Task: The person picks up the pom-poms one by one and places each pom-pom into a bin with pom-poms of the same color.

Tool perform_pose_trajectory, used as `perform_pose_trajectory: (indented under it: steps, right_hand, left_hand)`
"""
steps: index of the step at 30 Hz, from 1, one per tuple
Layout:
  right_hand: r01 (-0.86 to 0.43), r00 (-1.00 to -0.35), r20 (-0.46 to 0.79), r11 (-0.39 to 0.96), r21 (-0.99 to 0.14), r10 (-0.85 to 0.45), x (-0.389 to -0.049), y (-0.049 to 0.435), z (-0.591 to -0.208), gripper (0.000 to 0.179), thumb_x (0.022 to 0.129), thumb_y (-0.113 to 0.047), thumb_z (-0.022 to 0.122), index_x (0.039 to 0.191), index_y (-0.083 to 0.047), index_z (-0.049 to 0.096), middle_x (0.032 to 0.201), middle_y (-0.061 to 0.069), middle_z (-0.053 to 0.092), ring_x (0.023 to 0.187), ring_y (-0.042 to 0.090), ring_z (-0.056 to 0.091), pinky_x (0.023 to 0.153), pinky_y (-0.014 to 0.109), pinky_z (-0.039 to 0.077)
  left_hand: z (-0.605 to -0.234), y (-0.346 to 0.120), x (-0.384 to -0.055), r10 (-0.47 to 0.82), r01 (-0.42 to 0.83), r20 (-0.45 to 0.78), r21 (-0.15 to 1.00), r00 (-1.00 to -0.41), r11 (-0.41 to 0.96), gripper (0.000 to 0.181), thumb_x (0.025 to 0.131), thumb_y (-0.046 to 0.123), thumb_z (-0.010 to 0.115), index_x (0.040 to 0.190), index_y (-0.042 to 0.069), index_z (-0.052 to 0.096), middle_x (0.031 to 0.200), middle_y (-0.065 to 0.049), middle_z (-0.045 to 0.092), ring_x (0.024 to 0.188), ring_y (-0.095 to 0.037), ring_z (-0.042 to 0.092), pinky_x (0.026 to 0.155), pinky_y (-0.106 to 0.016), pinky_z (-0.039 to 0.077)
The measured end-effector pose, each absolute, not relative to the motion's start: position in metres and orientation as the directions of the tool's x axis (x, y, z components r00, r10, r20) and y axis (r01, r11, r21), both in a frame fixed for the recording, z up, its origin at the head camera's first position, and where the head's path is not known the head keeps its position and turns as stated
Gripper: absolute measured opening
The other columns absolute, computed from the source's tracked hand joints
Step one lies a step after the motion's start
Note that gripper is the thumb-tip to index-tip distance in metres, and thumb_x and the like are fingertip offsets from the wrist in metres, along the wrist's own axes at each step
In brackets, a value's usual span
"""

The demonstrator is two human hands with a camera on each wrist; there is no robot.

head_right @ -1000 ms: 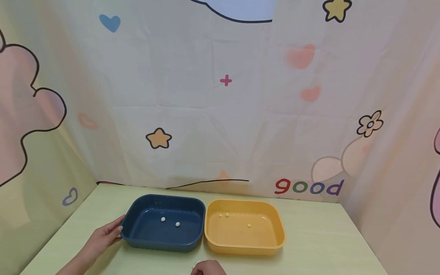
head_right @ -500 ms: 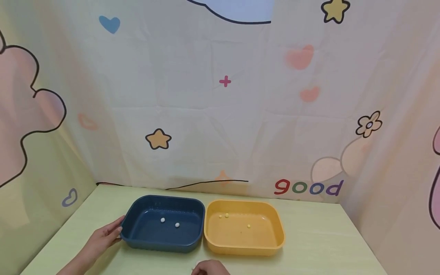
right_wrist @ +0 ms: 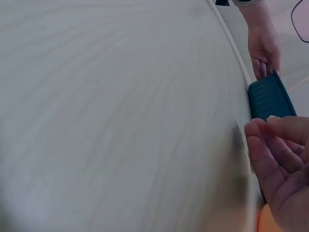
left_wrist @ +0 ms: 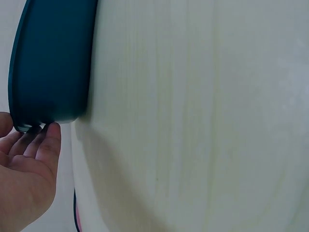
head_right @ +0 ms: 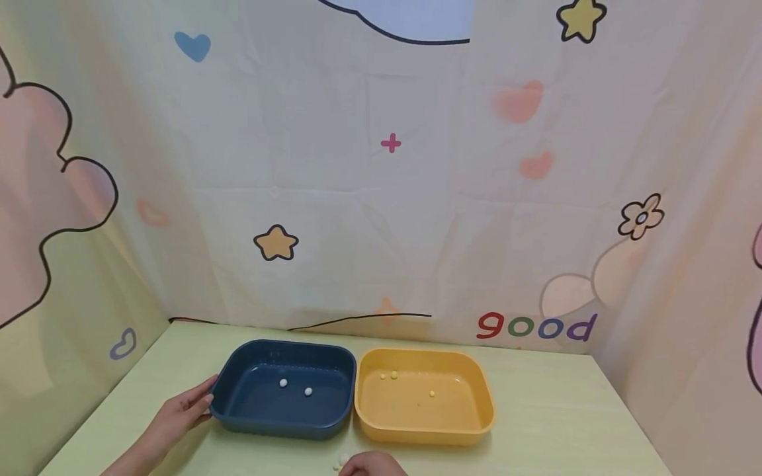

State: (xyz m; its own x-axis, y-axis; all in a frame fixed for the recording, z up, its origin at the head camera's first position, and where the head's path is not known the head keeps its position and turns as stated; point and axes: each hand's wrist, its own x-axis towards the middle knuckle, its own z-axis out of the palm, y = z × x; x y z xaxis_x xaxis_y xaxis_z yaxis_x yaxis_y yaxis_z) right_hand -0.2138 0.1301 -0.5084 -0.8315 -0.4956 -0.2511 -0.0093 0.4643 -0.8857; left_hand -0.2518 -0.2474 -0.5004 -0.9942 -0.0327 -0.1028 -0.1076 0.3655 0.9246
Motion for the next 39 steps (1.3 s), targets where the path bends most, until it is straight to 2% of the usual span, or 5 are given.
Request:
perform_pose_trajectory:
  steps: [8,20,29,36,39]
  right_hand:
    - [0.075,-0.795,-0.322,0.444,-0.893,-0.514,-0.217,0.150,-0.491,0.013,0.093,-0.005,0.070,0.102,0.005,0.072,0.091,0.007,0.078,0.080,0.004,0.066,0.075,0.019,0.055]
    - [0.126,-0.789,-0.335,0.398,-0.909,-0.515,-0.218,0.166,-0.465,0.012,0.094,-0.003,0.066,0.103,0.004,0.071,0.092,0.007,0.079,0.078,0.006,0.066,0.072,0.018,0.058]
    - [0.118,-0.781,-0.327,0.388,-0.914,-0.532,-0.228,0.178,-0.443,0.019,0.096,-0.007,0.068,0.108,0.007,0.069,0.095,0.008,0.080,0.077,0.009,0.071,0.075,0.028,0.066]
    - [0.038,-0.736,-0.257,0.340,-0.940,-0.627,-0.240,0.193,-0.428,0.021,0.097,-0.010,0.067,0.108,0.008,0.069,0.096,0.011,0.079,0.078,0.010,0.071,0.073,0.024,0.064]
    - [0.036,-0.725,-0.245,0.320,-0.947,-0.644,-0.246,0.198,-0.420,0.024,0.097,-0.010,0.067,0.110,0.010,0.067,0.096,0.007,0.080,0.079,0.009,0.071,0.075,0.024,0.064]
  left_hand:
    - [-0.500,-0.247,-0.252,-0.029,-0.107,-0.103,0.923,-0.994,0.369,0.049,0.109,0.009,0.045,0.155,-0.007,0.034,0.157,-0.031,0.036,0.141,-0.044,0.050,0.099,-0.039,0.061]
    - [-0.501,-0.246,-0.251,-0.037,-0.115,-0.109,0.923,-0.993,0.367,0.049,0.109,0.009,0.045,0.155,-0.006,0.034,0.156,-0.031,0.037,0.138,-0.043,0.053,0.098,-0.039,0.061]
    - [-0.499,-0.246,-0.249,-0.034,-0.103,-0.098,0.922,-0.995,0.374,0.049,0.109,0.008,0.045,0.155,-0.006,0.035,0.156,-0.031,0.038,0.138,-0.043,0.053,0.097,-0.038,0.062]
    - [-0.500,-0.247,-0.250,-0.032,-0.100,-0.096,0.921,-0.995,0.377,0.049,0.109,0.008,0.046,0.155,-0.006,0.035,0.155,-0.031,0.039,0.136,-0.041,0.056,0.096,-0.037,0.062]
    - [-0.501,-0.247,-0.251,-0.024,-0.090,-0.087,0.921,-0.996,0.380,0.049,0.109,0.008,0.046,0.154,-0.007,0.035,0.155,-0.032,0.039,0.136,-0.041,0.056,0.096,-0.038,0.062]
